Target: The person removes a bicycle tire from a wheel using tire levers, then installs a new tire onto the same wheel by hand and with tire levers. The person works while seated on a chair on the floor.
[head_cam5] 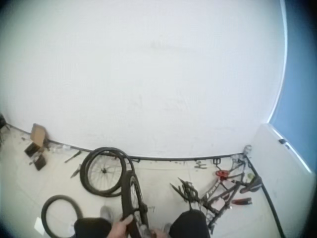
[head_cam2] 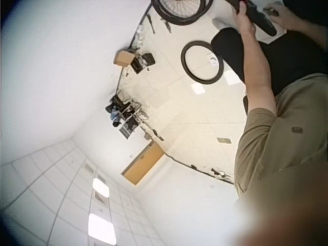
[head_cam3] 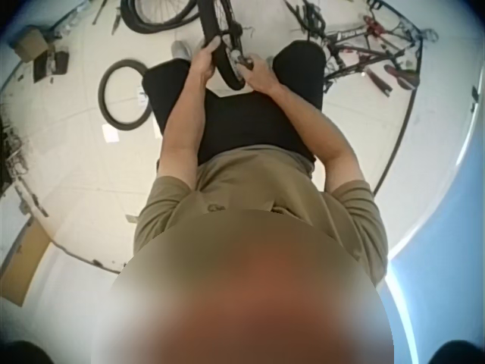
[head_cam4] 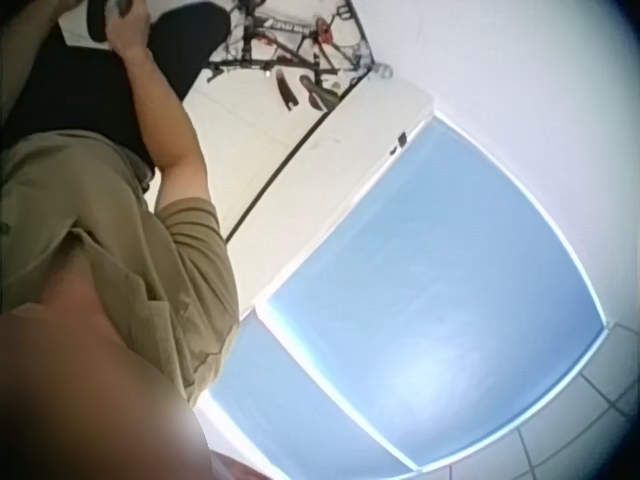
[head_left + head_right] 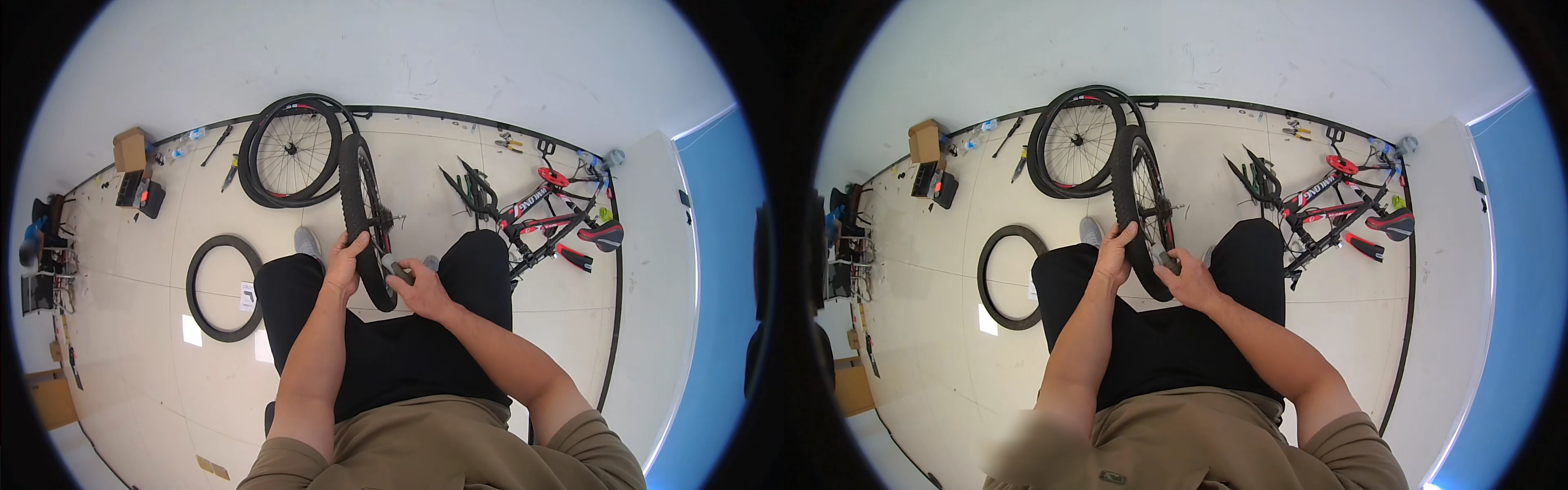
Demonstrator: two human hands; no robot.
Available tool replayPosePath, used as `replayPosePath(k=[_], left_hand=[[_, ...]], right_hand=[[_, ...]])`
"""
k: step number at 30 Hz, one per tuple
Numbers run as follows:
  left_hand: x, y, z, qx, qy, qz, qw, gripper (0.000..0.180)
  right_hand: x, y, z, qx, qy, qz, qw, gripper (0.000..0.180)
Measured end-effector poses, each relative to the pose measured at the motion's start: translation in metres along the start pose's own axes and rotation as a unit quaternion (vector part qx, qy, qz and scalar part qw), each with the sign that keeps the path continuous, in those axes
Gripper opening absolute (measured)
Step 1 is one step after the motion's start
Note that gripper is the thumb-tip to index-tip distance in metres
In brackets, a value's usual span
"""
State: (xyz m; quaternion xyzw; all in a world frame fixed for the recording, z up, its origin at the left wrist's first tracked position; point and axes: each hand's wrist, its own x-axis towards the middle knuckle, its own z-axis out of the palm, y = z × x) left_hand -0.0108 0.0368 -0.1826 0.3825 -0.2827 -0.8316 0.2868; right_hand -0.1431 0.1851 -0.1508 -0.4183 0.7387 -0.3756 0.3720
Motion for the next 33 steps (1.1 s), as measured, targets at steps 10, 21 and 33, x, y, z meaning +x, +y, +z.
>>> replayPosePath(k=[10, 21, 33], left_hand=[[0.006, 0.004, -0.023, 0.043, 0.004, -0.034, 0.998, 0.029], [-0.022, 0.022, -0.017, 0.144, 0.004, -0.021, 0.989, 0.038], [-0.016, 0.013, 0.012, 0.427, 0.218, 0.088, 0.873, 0.047]], right_hand=[[0.057, 0.005, -0.012, 0.028, -0.052, 0.152, 0.987, 0.046], [0.103, 0.014, -0.011, -0.099, -0.202, 0.073, 0.972, 0.042], [0.127, 0.022, 0.03, -0.08, -0.27, 0.013, 0.959, 0.033]])
